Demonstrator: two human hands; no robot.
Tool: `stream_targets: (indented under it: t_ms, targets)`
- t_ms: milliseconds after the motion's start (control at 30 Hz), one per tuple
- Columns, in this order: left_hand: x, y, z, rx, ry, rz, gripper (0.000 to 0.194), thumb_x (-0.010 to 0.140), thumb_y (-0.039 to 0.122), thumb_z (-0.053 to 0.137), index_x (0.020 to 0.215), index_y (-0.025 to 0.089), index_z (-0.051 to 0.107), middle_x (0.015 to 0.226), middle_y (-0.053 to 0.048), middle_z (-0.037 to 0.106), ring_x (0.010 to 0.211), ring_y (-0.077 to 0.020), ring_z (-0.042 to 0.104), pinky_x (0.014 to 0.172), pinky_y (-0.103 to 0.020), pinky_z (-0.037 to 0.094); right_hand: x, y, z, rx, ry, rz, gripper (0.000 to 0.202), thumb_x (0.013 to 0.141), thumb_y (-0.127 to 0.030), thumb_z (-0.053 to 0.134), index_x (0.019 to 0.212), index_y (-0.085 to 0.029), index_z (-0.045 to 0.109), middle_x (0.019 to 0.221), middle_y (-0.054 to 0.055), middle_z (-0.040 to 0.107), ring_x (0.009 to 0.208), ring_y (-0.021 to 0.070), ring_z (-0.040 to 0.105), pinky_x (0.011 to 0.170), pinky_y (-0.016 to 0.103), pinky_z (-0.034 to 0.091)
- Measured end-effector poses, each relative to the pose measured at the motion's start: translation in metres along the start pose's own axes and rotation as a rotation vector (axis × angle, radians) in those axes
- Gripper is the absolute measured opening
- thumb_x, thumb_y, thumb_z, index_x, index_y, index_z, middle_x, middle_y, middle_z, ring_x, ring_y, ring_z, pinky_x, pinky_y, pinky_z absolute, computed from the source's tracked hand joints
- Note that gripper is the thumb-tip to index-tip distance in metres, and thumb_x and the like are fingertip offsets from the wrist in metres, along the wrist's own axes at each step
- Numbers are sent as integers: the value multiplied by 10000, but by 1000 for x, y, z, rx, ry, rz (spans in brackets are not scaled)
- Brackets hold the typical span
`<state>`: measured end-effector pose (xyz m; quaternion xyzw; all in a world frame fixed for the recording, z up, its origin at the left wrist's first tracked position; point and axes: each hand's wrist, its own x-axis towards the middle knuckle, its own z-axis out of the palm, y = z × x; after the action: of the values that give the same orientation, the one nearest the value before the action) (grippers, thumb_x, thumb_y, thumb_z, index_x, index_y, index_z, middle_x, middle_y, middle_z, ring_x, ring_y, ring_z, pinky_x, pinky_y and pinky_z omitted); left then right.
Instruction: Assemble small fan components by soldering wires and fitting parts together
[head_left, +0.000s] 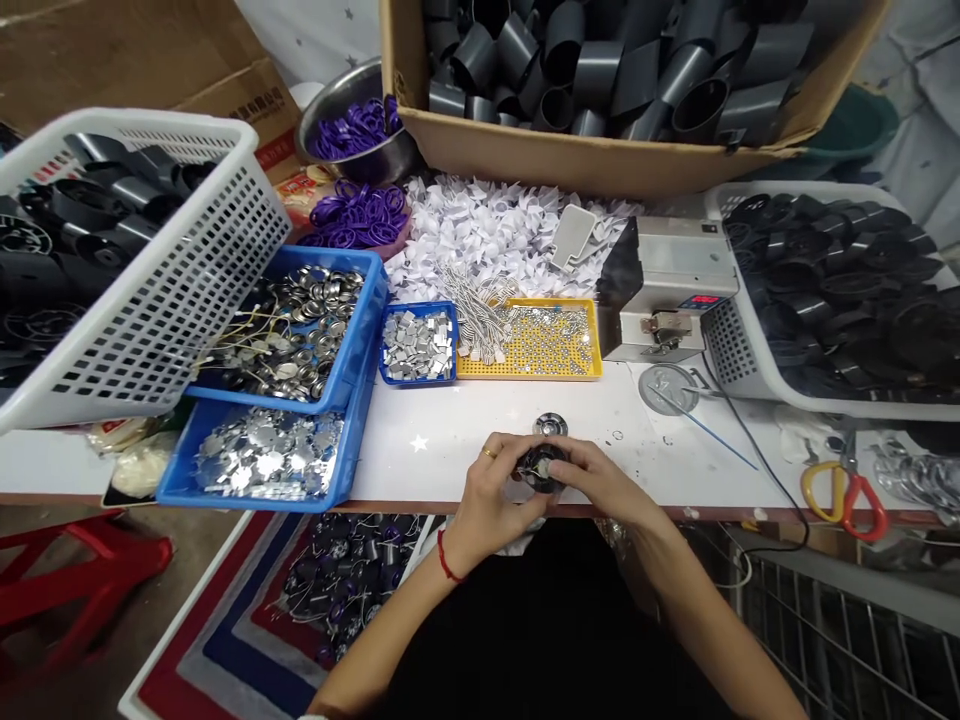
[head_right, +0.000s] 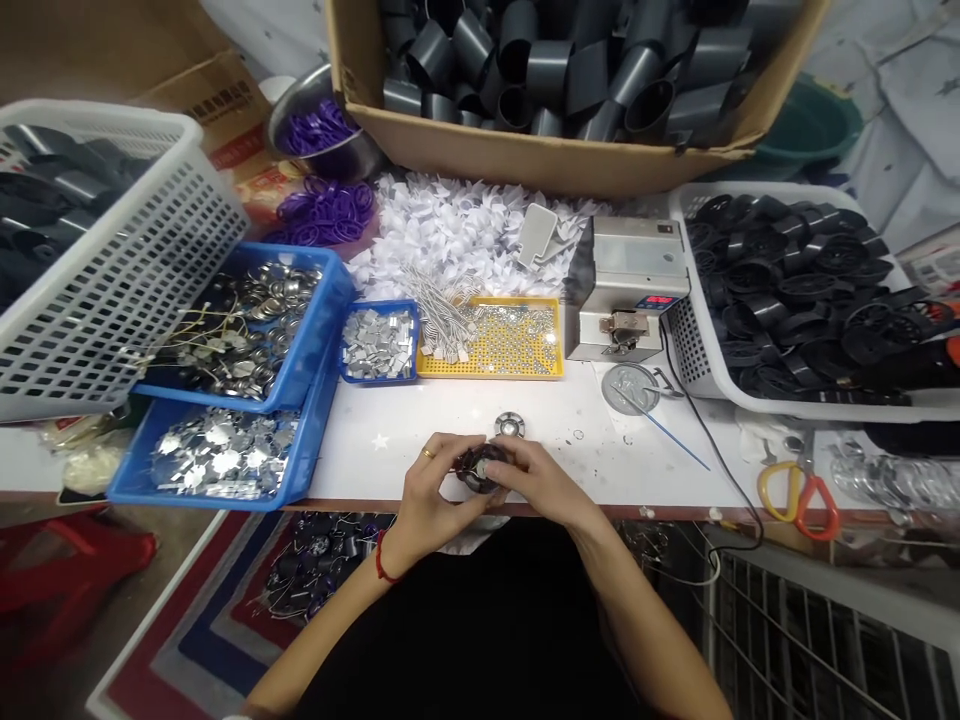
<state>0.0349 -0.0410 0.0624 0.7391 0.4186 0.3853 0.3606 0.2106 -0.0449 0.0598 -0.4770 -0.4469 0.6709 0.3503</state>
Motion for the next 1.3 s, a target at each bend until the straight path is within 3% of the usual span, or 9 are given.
stream_targets:
  t_ms: [167, 267, 367, 567, 700, 933, 1033, 1167, 1300]
  targets:
    - [0, 1, 0, 32, -61, -74, 656, 722, 230, 777, 1320, 269, 508, 1112, -62, 562, 972, -199, 605, 808, -331, 554, 2, 3, 7, -5, 100, -30, 295, 807, -451, 636, 897, -173, 671, 738, 8, 662, 629, 140, 600, 544, 246, 498]
    - [-3, -5, 2, 84, -164, -190, 651, 759, 302, 759, 1351, 254, 492, 976, -32, 585, 757, -155, 592, 687, -308, 549, 1, 9, 10, -65, 200, -45, 251, 794, -419, 647, 802, -168, 641, 643, -19, 595, 577, 121, 544, 511, 228, 454]
    - [-6, -9, 4, 43, -188, -182, 594, 803, 313, 722, 1348, 245, 494, 876, -7, 625, 710, -149, 573, 683, -300, 537, 0, 5, 6, -89, 130, -12, 238, 804, -394, 632, 906, -179, 641, 723, -8, 621, 641, 137, 575, 555, 244, 477]
    - [-4, -8, 3, -113, -168, -207, 599, 776, 300, 755, 1326, 283, 517, 1076, -31, 662, 722, -130, 578, 661, -264, 512, 7, -9, -6, -249, -70, -34, 244, 840, -344, 588, 1037, -207, 624, 830, -9, 629, 676, 130, 552, 579, 240, 451]
    - [-5, -10, -2, -65, -209, -178, 580, 804, 265, 722, 1347, 297, 522, 821, 9, 586, 674, -129, 523, 662, -265, 479, 11, -9, -6, -255, -99, -26, 149, 826, -282, 579, 951, -203, 583, 780, -27, 568, 693, 125, 511, 622, 240, 418]
    - [-8, -5, -5, -59, -235, -213, 562, 794, 212, 700, 1331, 270, 545, 847, 3, 587, 707, -136, 526, 688, -265, 466, 9, -2, 8, -387, -8, -22, 167, 726, -168, 518, 883, -206, 559, 805, -23, 585, 785, 156, 549, 724, 273, 425]
    - [-7, -14, -8, -46, -251, -225, 572, 774, 210, 716, 1317, 279, 553, 931, -9, 642, 796, -159, 585, 753, -282, 483, 8, 0, 15, -468, 49, -26, 198, 781, -252, 507, 962, -213, 577, 838, -1, 628, 790, 179, 581, 729, 294, 440]
    - [-9, -41, -7, 50, -205, -339, 530, 738, 267, 766, 1239, 278, 594, 1046, -23, 677, 942, -211, 635, 859, -336, 500, 5, -5, 15, -649, -14, 140, 547, 888, -496, 441, 1364, -228, 478, 722, 6, 660, 655, 201, 603, 660, 320, 448]
    - [-10, -48, -21, 334, -162, -339, 729, 642, 314, 843, 1302, 231, 545, 1103, -91, 629, 1015, -274, 619, 871, -411, 524, -10, -8, 2, -697, 136, 141, 617, 866, -630, 412, 1302, -219, 560, 612, -5, 630, 611, 200, 603, 674, 325, 455]
